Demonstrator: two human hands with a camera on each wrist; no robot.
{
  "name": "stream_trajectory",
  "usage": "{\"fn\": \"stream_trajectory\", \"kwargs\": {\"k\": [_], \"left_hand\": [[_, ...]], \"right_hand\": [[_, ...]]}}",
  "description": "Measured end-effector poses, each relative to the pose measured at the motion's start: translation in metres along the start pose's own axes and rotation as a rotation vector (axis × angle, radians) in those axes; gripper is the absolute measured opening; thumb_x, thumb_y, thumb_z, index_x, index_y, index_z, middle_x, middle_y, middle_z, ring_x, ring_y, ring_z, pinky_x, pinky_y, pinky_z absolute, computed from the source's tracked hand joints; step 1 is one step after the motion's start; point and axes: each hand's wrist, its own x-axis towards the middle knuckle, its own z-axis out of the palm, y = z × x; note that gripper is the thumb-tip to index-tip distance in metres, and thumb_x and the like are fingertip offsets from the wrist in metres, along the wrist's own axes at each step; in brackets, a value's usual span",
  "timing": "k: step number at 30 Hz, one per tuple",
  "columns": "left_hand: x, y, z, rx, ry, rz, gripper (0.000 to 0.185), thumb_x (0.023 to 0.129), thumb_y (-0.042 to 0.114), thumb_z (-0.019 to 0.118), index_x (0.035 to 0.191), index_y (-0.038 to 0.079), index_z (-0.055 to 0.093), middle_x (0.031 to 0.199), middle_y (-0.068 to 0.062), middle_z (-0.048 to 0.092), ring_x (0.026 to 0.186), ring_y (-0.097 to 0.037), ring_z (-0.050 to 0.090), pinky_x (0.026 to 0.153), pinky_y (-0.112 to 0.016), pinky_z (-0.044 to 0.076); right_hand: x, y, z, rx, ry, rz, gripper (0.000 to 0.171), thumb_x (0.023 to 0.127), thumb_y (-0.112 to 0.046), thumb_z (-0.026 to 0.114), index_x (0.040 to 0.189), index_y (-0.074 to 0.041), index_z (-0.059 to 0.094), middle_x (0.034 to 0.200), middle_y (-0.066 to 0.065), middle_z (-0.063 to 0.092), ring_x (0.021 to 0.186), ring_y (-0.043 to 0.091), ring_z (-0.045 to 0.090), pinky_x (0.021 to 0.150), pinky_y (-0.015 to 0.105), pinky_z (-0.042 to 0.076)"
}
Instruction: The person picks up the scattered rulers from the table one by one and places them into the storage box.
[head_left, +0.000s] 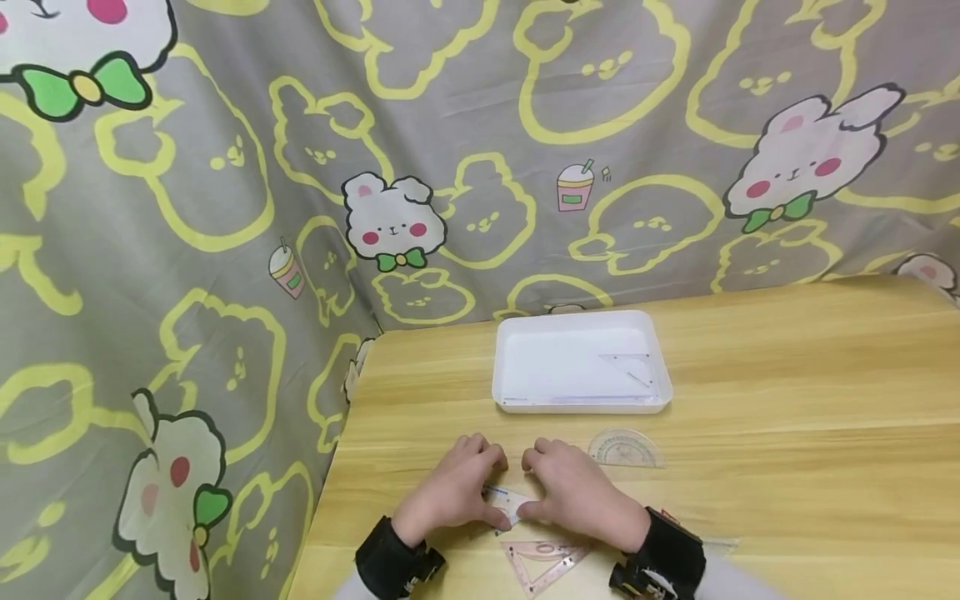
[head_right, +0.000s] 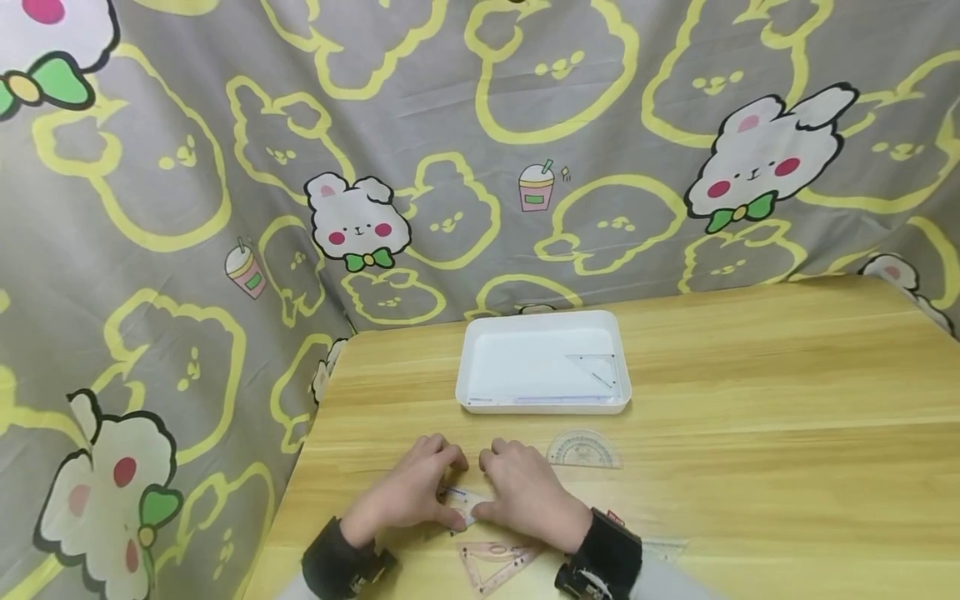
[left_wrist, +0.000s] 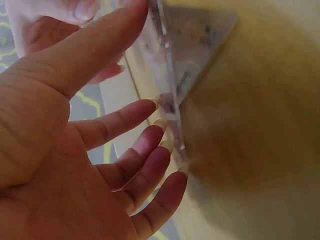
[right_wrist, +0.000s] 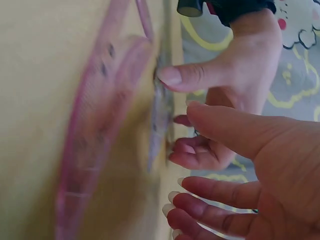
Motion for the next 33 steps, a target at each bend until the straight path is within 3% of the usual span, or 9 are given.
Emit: {"fn": "stream_trajectory", "kwargs": {"k": [5,8,13,20,29,33], "left_hand": [[0.001,0.002,0.01,-0.027,0.04,0.015,0.048,0.07,0.043,0.096,0.098,0.02,0.065,0.097,0.01,0.049,0.091,-0.01,0.041,0.082,-0.025,0.035],[0.003,0.002,0.013,-0.06,0.038,0.025,0.043,0.072,0.042,0.095,0.096,0.022,0.065,0.095,0.013,0.052,0.09,-0.007,0.043,0.081,-0.027,0.033],[0.004,-0.002,0.014,-0.178,0.023,0.035,0.036,0.078,0.035,0.093,0.096,0.024,0.064,0.091,0.018,0.059,0.085,-0.002,0.051,0.083,-0.027,0.037],[0.006,-0.01,0.017,-0.385,0.039,0.062,0.026,0.086,0.023,0.088,0.097,0.024,0.065,0.089,0.013,0.065,0.078,-0.003,0.056,0.071,-0.02,0.047],[0.006,-0.008,0.017,-0.285,0.099,0.073,0.029,0.084,0.029,0.088,0.096,0.025,0.061,0.11,0.011,0.057,0.105,-0.008,0.05,0.093,-0.029,0.043],[0.006,-0.007,0.015,-0.324,0.085,0.079,0.026,0.088,0.028,0.085,0.096,0.025,0.061,0.106,0.013,0.06,0.102,-0.006,0.053,0.092,-0.029,0.043]], "right_hand": [[-0.002,-0.003,0.009,-0.047,0.014,-0.046,0.047,0.072,-0.047,0.092,0.086,-0.012,0.065,0.079,-0.006,0.05,0.069,0.01,0.042,0.061,0.024,0.036],[-0.003,-0.001,0.011,-0.029,0.026,-0.07,0.042,0.076,-0.044,0.091,0.081,-0.015,0.061,0.076,-0.009,0.047,0.067,0.007,0.039,0.06,0.023,0.034],[-0.003,0.004,0.012,0.088,0.022,-0.085,0.033,0.078,-0.025,0.091,0.078,-0.016,0.059,0.072,-0.011,0.051,0.064,0.003,0.041,0.06,0.023,0.036],[0.0,0.012,0.011,0.253,-0.009,-0.021,0.029,0.081,-0.022,0.089,0.078,-0.018,0.06,0.068,-0.015,0.05,0.061,0.0,0.044,0.057,0.021,0.04],[0.0,0.02,0.007,0.319,-0.011,0.009,0.027,0.085,-0.02,0.086,0.077,-0.02,0.06,0.067,-0.015,0.05,0.06,0.0,0.044,0.058,0.022,0.04],[0.0,0.022,0.004,0.335,-0.024,0.008,0.026,0.087,-0.021,0.084,0.077,-0.02,0.061,0.067,-0.015,0.051,0.06,0.0,0.045,0.058,0.022,0.04]]}}
